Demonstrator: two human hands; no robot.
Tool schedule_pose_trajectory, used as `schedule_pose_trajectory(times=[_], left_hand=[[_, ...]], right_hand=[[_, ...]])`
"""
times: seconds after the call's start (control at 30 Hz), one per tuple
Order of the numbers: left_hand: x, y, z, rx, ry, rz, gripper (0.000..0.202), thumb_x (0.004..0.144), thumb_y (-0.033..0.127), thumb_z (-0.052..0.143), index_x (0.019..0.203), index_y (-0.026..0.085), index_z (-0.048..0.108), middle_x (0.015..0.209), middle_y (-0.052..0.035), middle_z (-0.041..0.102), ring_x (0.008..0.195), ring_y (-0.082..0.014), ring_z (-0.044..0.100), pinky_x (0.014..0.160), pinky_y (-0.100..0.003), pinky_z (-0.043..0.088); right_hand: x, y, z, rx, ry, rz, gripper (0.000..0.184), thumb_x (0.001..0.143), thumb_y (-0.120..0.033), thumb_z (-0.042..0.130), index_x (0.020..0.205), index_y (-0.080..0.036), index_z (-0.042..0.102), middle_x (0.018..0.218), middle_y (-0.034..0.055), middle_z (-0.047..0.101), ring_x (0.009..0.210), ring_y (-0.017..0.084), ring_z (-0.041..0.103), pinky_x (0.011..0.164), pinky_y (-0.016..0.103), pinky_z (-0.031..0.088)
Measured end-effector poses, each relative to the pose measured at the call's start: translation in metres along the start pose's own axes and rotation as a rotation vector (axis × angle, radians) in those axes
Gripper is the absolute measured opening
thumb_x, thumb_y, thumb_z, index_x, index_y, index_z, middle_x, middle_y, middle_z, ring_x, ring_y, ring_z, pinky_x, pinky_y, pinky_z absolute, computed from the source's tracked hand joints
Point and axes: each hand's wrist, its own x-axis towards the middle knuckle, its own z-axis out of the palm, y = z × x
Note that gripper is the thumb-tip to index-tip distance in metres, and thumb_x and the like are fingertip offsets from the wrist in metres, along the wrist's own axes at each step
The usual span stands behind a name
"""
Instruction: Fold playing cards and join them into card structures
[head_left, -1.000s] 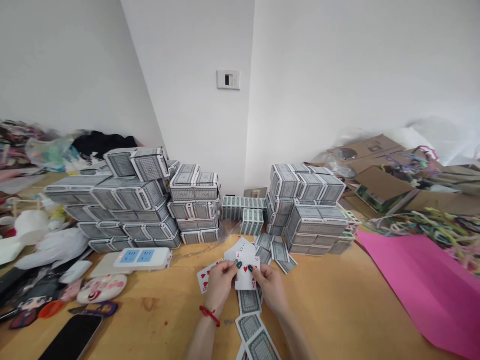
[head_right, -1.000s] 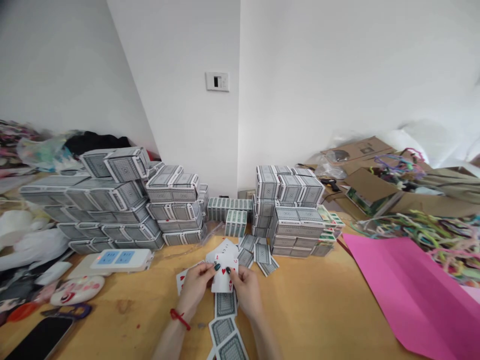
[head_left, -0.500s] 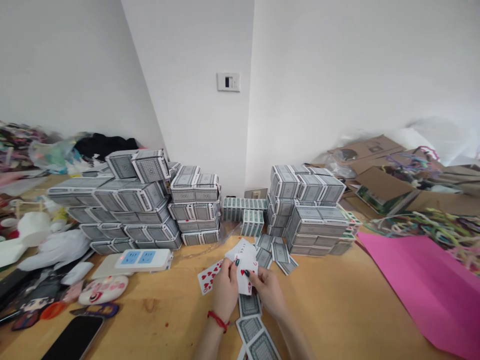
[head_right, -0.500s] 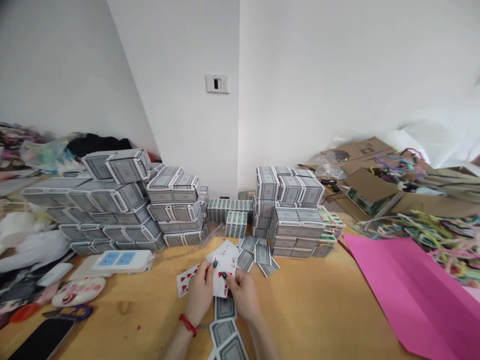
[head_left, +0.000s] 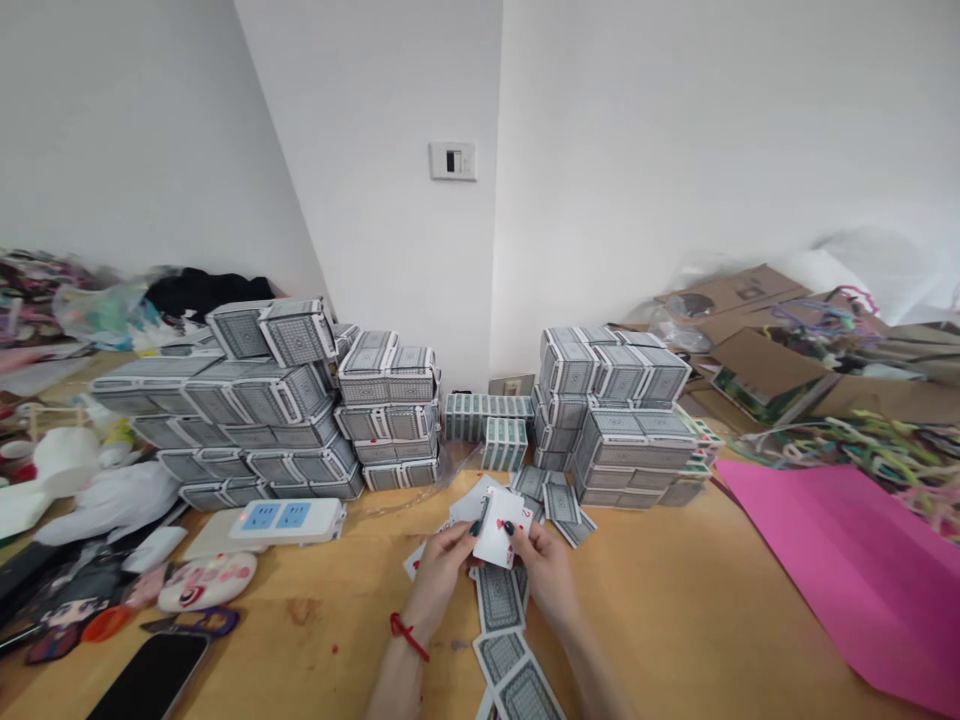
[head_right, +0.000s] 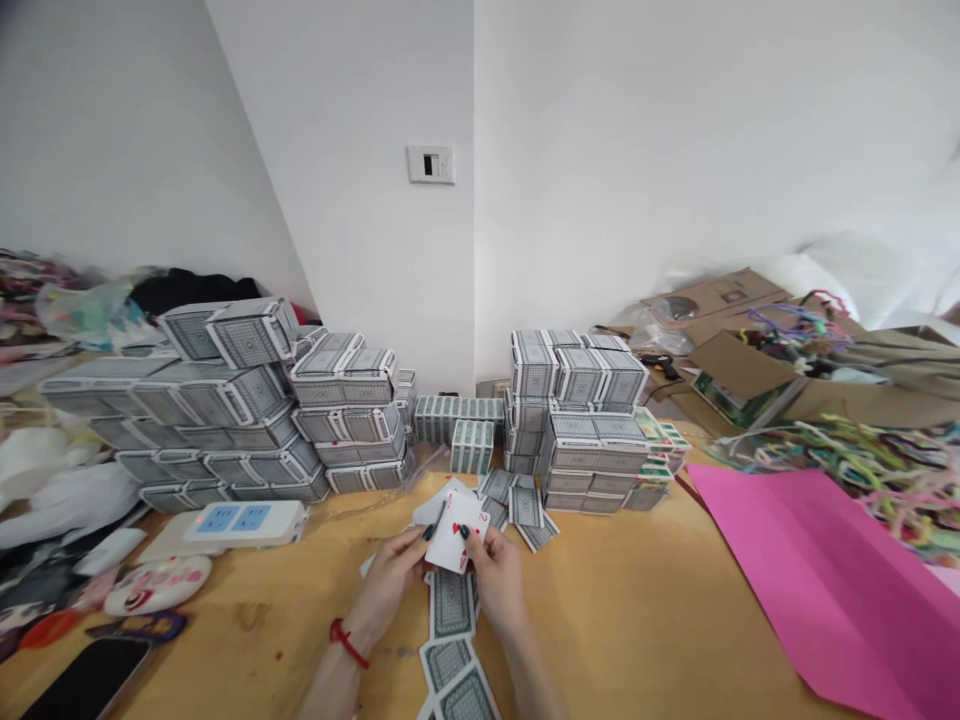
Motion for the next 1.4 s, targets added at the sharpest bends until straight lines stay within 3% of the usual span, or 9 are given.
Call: schedule_pose_trajectory(times=[0.37, 0.63, 0.87, 1.07, 1.23, 1.4], left_hand=[[0.002, -0.001, -0.004, 0.227, 0.009, 0.022, 0.035, 0.064, 0.045, 0.055, 0.062, 0.012, 0.066, 0.052, -0.0007, 0.054, 0.051, -0.0104, 0.042, 0.049, -0.022, 0.032], [0.001, 0.002, 0.003, 0.350, 0.136, 0.051, 0.025, 0.064, 0.034, 0.054, 0.051, 0.014, 0.060, 0.049, 0.0026, 0.049, 0.052, -0.0106, 0.041, 0.050, -0.021, 0.031], [0.001, -0.005, 0.004, 0.331, 0.202, 0.158, 0.025, 0.070, 0.036, 0.048, 0.060, 0.014, 0.055, 0.057, 0.0013, 0.051, 0.057, -0.0114, 0.043, 0.053, -0.021, 0.035], [0.000, -0.009, 0.005, 0.487, 0.242, 0.195, 0.027, 0.076, 0.040, 0.039, 0.070, 0.017, 0.052, 0.060, 0.0015, 0.049, 0.057, -0.0120, 0.043, 0.052, -0.022, 0.035], [-0.002, -0.006, 0.007, 0.618, 0.187, 0.213, 0.029, 0.077, 0.040, 0.037, 0.060, 0.017, 0.045, 0.054, 0.0026, 0.044, 0.052, -0.0111, 0.039, 0.048, -0.022, 0.031], [-0.002, -0.004, 0.005, 0.595, 0.167, 0.200, 0.035, 0.075, 0.045, 0.039, 0.054, 0.017, 0.040, 0.049, 0.0041, 0.039, 0.049, -0.0095, 0.035, 0.046, -0.021, 0.027]], right_hand=[[-0.003, -0.006, 0.001, -0.073, -0.030, -0.032, 0.038, 0.069, -0.045, 0.056, 0.084, -0.012, 0.061, 0.058, 0.0014, 0.059, 0.050, 0.012, 0.048, 0.049, 0.023, 0.037], [-0.003, -0.003, 0.001, -0.106, 0.008, -0.038, 0.037, 0.066, -0.048, 0.057, 0.076, -0.012, 0.062, 0.052, 0.0002, 0.057, 0.048, 0.013, 0.047, 0.046, 0.022, 0.036], [-0.002, -0.003, 0.001, 0.015, -0.036, 0.001, 0.032, 0.064, -0.044, 0.061, 0.071, -0.013, 0.061, 0.052, -0.0010, 0.056, 0.048, 0.011, 0.045, 0.049, 0.022, 0.036], [-0.008, -0.008, 0.008, 0.016, -0.067, -0.010, 0.030, 0.065, -0.043, 0.060, 0.068, -0.013, 0.059, 0.053, -0.0021, 0.054, 0.049, 0.009, 0.043, 0.048, 0.020, 0.035], [-0.009, -0.008, 0.009, -0.033, -0.068, -0.009, 0.035, 0.065, -0.048, 0.058, 0.069, -0.014, 0.058, 0.052, -0.0021, 0.053, 0.048, 0.010, 0.043, 0.047, 0.021, 0.035], [-0.007, -0.006, 0.005, -0.105, -0.065, -0.025, 0.040, 0.064, -0.053, 0.055, 0.069, -0.013, 0.058, 0.053, -0.0016, 0.052, 0.050, 0.011, 0.043, 0.048, 0.021, 0.035]])
